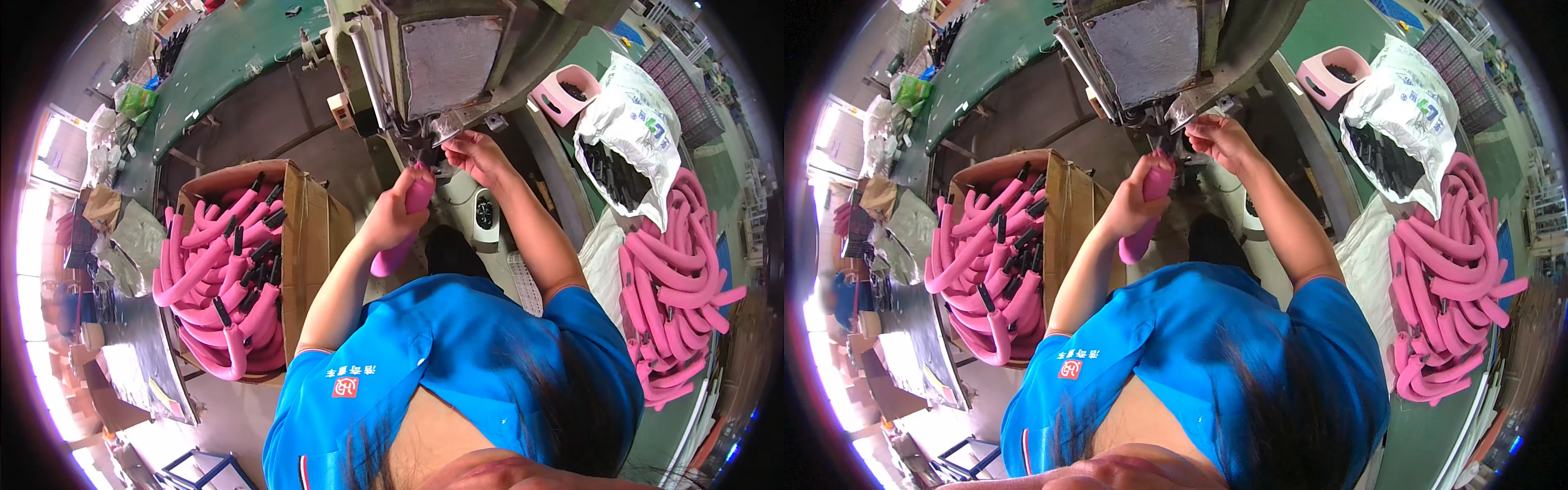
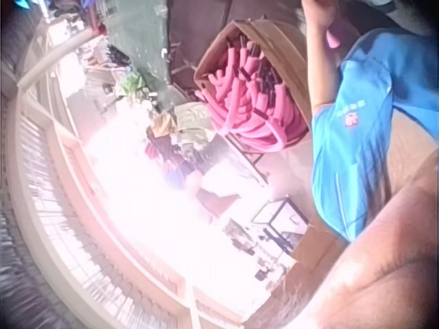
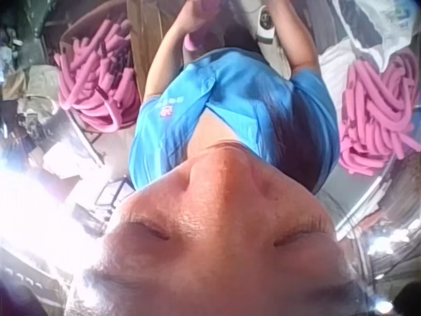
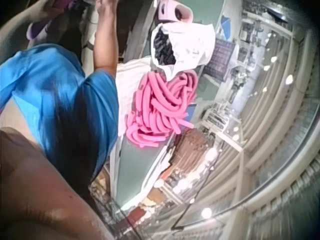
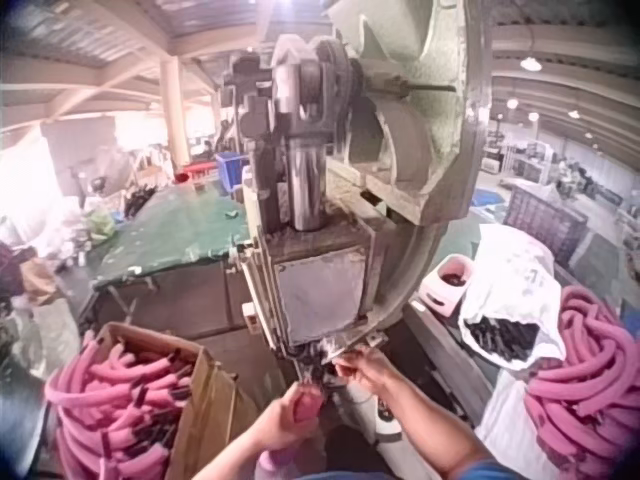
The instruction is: The person repeatedly picks pink foam tubes and black plastic end caps, inserts the caps into the foam ends, and places the assembled units into a cardboard box. The process is continuous and repetitive throughout the clip.
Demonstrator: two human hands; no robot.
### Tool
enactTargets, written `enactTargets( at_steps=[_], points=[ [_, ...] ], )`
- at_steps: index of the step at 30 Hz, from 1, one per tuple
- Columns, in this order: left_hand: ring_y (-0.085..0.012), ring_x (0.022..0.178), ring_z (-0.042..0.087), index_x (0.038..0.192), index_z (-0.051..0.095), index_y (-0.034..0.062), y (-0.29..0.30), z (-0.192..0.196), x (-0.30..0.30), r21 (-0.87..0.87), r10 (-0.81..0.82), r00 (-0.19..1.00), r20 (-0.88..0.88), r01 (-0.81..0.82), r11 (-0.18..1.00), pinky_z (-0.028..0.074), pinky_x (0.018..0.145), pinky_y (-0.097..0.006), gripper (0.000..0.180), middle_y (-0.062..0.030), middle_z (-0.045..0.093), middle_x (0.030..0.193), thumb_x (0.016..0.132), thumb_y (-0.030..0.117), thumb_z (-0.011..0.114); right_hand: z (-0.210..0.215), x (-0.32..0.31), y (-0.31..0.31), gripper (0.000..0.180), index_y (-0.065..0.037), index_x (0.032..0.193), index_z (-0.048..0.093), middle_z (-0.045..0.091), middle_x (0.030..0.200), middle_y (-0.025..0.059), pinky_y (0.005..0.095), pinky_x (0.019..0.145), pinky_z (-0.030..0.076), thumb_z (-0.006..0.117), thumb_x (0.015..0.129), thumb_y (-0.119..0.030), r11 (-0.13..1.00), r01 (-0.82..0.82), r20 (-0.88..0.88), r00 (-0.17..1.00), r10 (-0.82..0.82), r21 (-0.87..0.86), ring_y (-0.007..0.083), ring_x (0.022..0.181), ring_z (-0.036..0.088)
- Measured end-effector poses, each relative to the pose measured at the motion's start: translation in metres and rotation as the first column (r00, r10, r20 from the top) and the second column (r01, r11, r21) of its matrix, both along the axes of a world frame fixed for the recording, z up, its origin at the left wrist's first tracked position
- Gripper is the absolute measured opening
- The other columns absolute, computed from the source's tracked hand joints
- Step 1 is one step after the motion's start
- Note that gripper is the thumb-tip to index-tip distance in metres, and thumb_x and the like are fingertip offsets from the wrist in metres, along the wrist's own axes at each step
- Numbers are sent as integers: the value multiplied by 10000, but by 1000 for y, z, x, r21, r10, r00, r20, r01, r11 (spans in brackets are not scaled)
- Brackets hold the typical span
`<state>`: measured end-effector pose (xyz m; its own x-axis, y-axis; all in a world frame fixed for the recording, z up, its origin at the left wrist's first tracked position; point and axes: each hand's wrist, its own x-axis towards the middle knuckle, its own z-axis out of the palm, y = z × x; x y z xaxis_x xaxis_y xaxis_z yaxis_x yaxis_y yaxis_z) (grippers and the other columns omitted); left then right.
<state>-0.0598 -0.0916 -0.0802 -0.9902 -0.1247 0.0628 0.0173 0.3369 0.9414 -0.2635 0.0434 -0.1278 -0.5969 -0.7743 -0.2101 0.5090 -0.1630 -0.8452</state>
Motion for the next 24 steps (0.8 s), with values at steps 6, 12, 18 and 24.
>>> enactTargets(
  at_steps=[6, 12, 18, 24],
  points=[
    [-334, 863, 611, 1104, 482, 104, 8, 17, 68, 4, -49, 999, -2, 49, 999, 475, 790, -369, 420, -160, 600, 936, 718, 50, 638, 5, 32, -9, 97, -63, 952, 671, 649, 839, 22, 232, 688, 517, 658, 862, -97, 999, -26, 44, 999, 27, -40, 103, 713, 602],
    [-301, 853, 607, 1093, 490, 85, 10, 34, 95, 102, -122, 992, 38, 117, 988, 471, 772, -345, 431, -133, 589, 920, 707, 6, 665, 12, 40, -22, 130, -60, 811, 643, 638, 733, 19, 224, 623, 474, 709, 829, -170, 998, 9, -159, 987, 0, 60, 79, 631, 577],
    [-217, 983, 567, 1240, 393, 86, 27, 40, 88, -155, -183, 954, -240, 148, 977, 471, 827, -332, 645, -155, 523, 1160, 702, 0, 739, 14, 49, -20, 228, -86, 971, 512, 497, 791, -20, 217, 560, 407, 639, 870, -246, 967, 193, -131, 976, -172, 166, 60, 588, 459],
    [-253, 1079, 541, 1316, 263, 69, 48, 10, 78, 143, -49, 979, -198, 78, 987, 438, 909, -357, 789, -156, 488, 1195, 705, 20, 761, 49, 130, 57, 150, -47, 958, 531, 526, 831, 41, 258, 607, 419, 596, 899, -169, 937, 285, -480, 805, -349, -202, 113, 617, 465]
  ],
)
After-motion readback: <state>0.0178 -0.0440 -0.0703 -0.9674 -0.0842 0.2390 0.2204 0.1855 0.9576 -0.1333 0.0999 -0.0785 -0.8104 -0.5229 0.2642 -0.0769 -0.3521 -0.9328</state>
